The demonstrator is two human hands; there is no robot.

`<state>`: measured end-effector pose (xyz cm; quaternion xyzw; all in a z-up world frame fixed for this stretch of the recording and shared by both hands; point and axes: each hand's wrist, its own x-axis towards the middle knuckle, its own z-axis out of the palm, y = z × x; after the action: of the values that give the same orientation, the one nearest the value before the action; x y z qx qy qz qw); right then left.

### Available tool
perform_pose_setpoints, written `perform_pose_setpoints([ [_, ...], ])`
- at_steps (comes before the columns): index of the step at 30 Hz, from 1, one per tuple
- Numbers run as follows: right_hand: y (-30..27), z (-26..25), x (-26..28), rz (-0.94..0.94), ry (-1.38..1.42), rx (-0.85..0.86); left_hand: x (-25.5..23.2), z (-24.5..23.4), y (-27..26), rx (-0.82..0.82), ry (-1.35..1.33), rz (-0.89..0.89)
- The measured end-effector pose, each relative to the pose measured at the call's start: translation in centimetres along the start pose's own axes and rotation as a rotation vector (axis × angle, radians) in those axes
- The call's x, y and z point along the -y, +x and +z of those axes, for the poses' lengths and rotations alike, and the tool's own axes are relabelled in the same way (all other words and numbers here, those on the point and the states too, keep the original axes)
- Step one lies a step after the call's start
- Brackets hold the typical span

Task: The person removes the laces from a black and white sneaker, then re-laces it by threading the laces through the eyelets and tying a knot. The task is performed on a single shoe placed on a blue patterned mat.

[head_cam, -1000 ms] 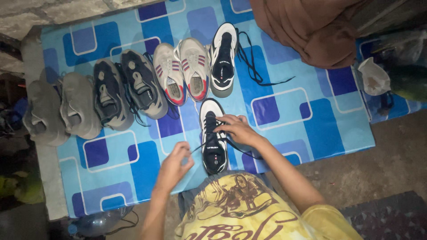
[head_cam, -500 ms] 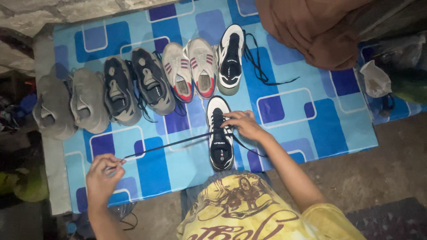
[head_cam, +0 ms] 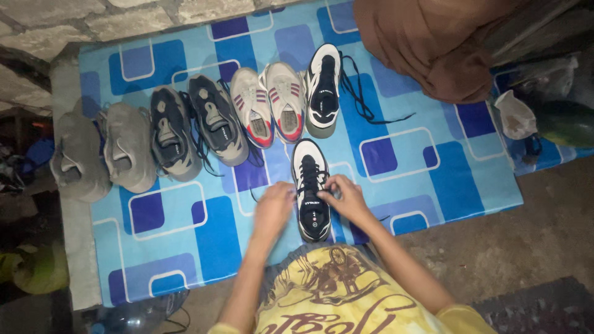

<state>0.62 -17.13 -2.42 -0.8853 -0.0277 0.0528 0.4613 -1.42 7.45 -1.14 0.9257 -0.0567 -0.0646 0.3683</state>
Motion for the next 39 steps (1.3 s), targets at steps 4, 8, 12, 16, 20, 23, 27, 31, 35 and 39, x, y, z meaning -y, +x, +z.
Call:
perform_pose_setpoints([
  [4,-0.9,0.5,1.2,0.035,-0.046,0.068,-5.2,2.6,3.4,0.001,0.263,0.176],
  [8,-0.9,0.6,1.3,0.084,-0.023,0.11,-4.6,4.3,4.6,-0.027,0.338,0.166],
  [12,-0.6,1.5,0.6,0.13,-0.085,0.105,-2.2,5.7,5.0,0.007,0.156,0.119],
  [16,-0.8,1.9,-0.4,0.149,-0.107,0.075,-0.3,5.8,4.8,0.04,-0.129,0.129],
  [20,-0.8,1.7,-0.8,0.177,-0.156,0.054,1.3,3.2,3.9,0.246,-0.329,0.033],
  [23,-1.0,1.7,-0.8,0.156,-0.11,0.037,2.6,0.3,2.8,0.312,-0.322,0.071],
  [27,-1.0,2.0,-0.4,0.18,-0.133,0.106,3.9,-1.9,1.0,0.372,-0.361,0.093],
  [31,-0.8,2.1,0.7,0.172,-0.074,0.112,3.8,-1.9,-0.6,0.435,-0.35,-0.035],
  [35,-0.8,1.3,2.4,0.136,-0.115,0.135,2.9,-2.6,-1.3,0.523,-0.307,-0.06],
  [39,-1.1,-0.1,3.7,-0.019,-0.186,0.144,0.9,-4.0,-1.2,0.625,-0.234,-0.393],
])
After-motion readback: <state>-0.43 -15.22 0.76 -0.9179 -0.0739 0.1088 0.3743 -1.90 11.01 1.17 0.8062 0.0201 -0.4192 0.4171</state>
